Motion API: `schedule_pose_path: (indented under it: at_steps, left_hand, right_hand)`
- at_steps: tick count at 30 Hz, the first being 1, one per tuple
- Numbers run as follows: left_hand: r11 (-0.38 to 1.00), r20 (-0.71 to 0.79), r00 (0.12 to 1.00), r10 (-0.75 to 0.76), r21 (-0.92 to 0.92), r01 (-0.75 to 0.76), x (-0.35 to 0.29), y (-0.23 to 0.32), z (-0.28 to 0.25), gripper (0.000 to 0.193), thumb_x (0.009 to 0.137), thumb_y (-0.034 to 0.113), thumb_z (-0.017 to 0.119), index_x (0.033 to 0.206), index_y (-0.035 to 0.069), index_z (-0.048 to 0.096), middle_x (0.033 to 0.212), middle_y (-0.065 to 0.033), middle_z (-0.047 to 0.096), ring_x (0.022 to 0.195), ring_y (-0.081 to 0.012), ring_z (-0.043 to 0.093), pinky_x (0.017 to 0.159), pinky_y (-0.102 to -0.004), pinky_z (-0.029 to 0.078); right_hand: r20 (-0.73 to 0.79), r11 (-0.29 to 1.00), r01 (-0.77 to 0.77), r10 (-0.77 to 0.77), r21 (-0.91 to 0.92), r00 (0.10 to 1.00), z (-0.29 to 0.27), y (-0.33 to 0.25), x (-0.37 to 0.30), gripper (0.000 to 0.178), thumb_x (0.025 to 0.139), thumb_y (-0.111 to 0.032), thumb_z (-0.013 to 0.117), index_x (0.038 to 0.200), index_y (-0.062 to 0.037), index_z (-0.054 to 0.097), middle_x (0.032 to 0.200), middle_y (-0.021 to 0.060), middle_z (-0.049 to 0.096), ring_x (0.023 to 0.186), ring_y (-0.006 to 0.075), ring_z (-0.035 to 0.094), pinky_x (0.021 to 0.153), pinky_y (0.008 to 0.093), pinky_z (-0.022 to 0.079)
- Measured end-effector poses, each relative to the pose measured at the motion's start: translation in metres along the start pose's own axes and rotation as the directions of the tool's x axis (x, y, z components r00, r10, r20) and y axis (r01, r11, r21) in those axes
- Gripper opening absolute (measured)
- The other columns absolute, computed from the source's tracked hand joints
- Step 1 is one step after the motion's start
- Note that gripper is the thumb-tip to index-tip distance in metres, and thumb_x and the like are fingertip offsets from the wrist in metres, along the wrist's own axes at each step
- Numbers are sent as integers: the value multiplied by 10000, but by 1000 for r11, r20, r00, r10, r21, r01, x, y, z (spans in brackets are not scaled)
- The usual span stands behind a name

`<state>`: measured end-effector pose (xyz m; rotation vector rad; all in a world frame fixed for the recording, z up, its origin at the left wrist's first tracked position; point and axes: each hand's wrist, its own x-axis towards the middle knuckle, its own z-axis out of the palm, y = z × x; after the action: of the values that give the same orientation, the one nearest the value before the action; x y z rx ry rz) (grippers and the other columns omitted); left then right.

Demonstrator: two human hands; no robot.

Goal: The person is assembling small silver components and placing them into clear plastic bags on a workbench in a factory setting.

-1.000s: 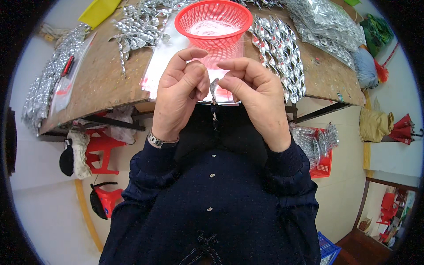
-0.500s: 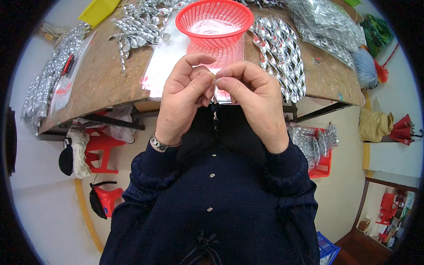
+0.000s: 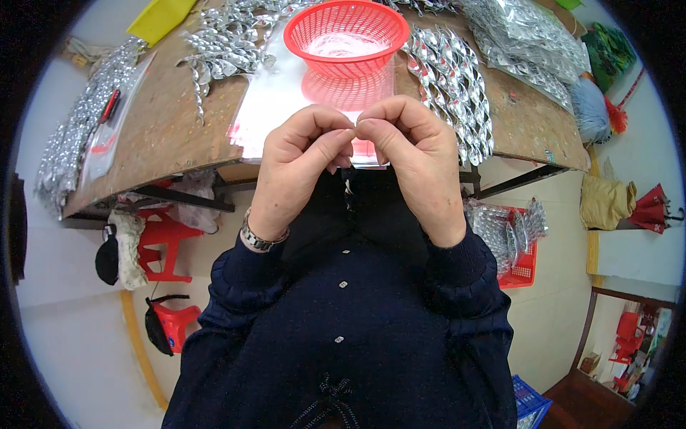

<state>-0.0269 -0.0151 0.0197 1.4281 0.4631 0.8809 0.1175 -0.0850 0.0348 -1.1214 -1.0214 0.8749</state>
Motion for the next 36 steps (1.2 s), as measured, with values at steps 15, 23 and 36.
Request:
schedule_pose_path:
  at_steps: [15,23,36]
  left_hand:
    - [1000,-80,997,-12,-13,11,-3,0,3,101,911,75,557,960,4,611,754,-6,609,663,-56,564,597,-176,433]
    - [999,-72,997,23,27,-21,-4,2,4,96,906,59,560,958,-2,613,754,-8,606,667,-57,562,602,-175,434]
    - [993,-46,996,74,96,-69,-4,-3,2,93,903,36,553,953,-11,615,761,-9,599,678,-57,555,616,-178,441]
  right_hand:
    - [-32,998,-16,14,-66,999,0,-1,-2,56,869,-34,593,916,-16,618,818,16,644,632,16,458,567,155,359]
    - [-31,995,8,-11,-97,999,-3,2,-2,74,868,-30,590,925,-9,632,816,15,643,648,21,474,587,161,378]
    - [-2,996,-5,5,-92,1000,-1,1,-3,84,868,-36,600,937,-12,640,799,-12,620,644,12,472,574,150,370]
